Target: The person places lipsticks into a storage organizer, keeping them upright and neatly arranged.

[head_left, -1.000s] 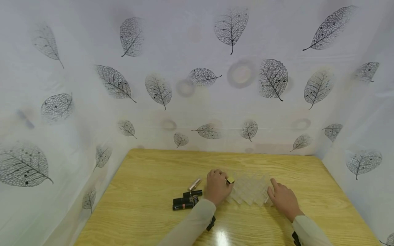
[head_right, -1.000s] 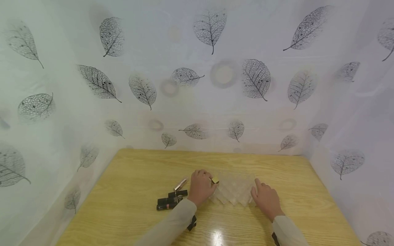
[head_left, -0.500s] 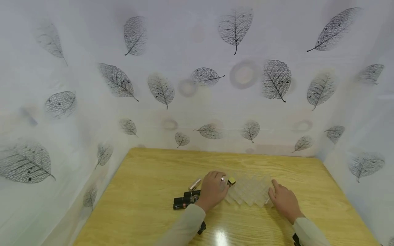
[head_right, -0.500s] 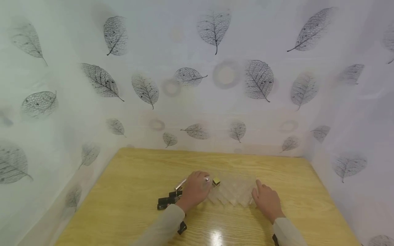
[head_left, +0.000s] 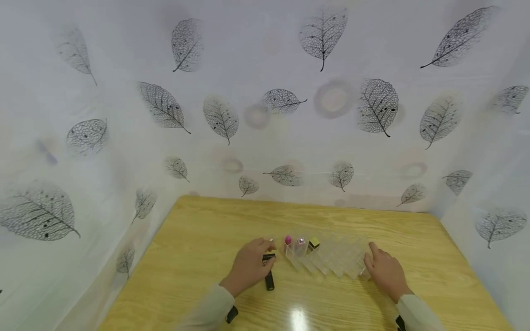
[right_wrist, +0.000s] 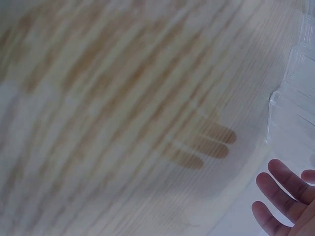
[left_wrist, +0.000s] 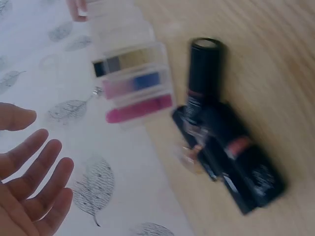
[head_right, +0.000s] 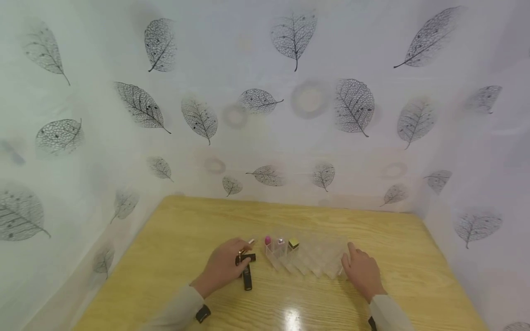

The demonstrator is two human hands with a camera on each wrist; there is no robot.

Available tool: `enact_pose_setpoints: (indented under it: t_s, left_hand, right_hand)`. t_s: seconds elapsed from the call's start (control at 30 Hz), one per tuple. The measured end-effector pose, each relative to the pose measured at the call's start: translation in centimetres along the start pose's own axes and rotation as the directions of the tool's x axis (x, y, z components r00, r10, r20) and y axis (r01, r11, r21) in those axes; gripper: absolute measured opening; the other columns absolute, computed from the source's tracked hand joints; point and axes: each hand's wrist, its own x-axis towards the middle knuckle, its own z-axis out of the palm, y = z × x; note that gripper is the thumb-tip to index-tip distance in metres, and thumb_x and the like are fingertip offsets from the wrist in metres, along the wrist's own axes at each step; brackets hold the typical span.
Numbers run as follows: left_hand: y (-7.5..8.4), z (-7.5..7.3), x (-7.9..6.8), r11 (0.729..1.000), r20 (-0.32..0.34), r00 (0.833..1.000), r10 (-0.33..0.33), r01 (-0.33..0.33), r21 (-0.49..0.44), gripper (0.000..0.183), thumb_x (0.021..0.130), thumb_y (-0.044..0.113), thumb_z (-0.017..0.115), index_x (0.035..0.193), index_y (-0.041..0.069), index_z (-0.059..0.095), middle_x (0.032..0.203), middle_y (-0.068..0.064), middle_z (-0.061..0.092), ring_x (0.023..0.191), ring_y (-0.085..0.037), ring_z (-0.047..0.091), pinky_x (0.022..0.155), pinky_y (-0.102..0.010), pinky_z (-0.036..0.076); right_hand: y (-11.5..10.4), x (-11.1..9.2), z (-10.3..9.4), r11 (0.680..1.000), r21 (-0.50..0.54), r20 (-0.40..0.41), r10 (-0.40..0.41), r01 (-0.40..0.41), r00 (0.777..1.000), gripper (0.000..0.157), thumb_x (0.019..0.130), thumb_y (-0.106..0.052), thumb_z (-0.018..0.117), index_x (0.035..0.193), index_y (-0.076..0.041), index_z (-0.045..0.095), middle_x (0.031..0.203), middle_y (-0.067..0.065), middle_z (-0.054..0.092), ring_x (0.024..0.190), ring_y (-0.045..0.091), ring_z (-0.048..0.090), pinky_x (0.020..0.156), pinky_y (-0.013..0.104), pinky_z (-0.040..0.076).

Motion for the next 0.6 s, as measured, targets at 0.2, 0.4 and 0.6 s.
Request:
enact_pose_setpoints:
  t_s: [0.2, 0.4, 0.6]
  left_hand:
    - [-1.6, 0.7, -1.2, 1.000, 0.181, 0.983, -0.017, 0.016, 0.003, 0.017, 0.081, 0.019, 0.071, 0.096, 0.014, 0.067, 0.090, 0.001, 0.066, 0.068, -0.003, 0.050, 0.061, -0.018, 0.046]
    - [-2.3, 1.9, -1.4, 0.993, 0.293, 0.954, 0.069, -0.094, 0.074, 0.019, 0.083, 0.017, 0.070, 0.102, 0.014, 0.066, 0.104, -0.001, 0.064, 0.093, -0.013, 0.061, 0.082, -0.029, 0.054]
    - [-2.7, 2.8, -1.2, 0.981, 0.315, 0.946, 0.075, -0.126, 0.147, 0.019, 0.082, 0.015, 0.070, 0.101, 0.017, 0.066, 0.103, 0.000, 0.063, 0.093, -0.014, 0.060, 0.083, -0.030, 0.053]
  right_hand:
    - [0.1, -0.1, -0.2, 1.000, 0.004, -0.008, 0.004, -0.004, 1.000, 0.037, 0.098, -0.022, 0.040, 0.121, 0.007, 0.046, 0.081, 0.017, 0.066, 0.057, 0.020, 0.057, 0.047, 0.033, 0.044]
    - [0.1, -0.1, -0.1, 1.000, 0.021, -0.023, -0.011, 0.011, 1.000, 0.041, 0.099, -0.022, 0.040, 0.124, 0.009, 0.045, 0.090, 0.022, 0.067, 0.063, 0.023, 0.061, 0.050, 0.035, 0.048]
    - [0.1, -0.1, 0.1, 1.000, 0.027, -0.030, -0.009, 0.009, 1.000, 0.040, 0.099, -0.022, 0.040, 0.124, 0.009, 0.046, 0.090, 0.021, 0.068, 0.062, 0.022, 0.060, 0.050, 0.034, 0.047]
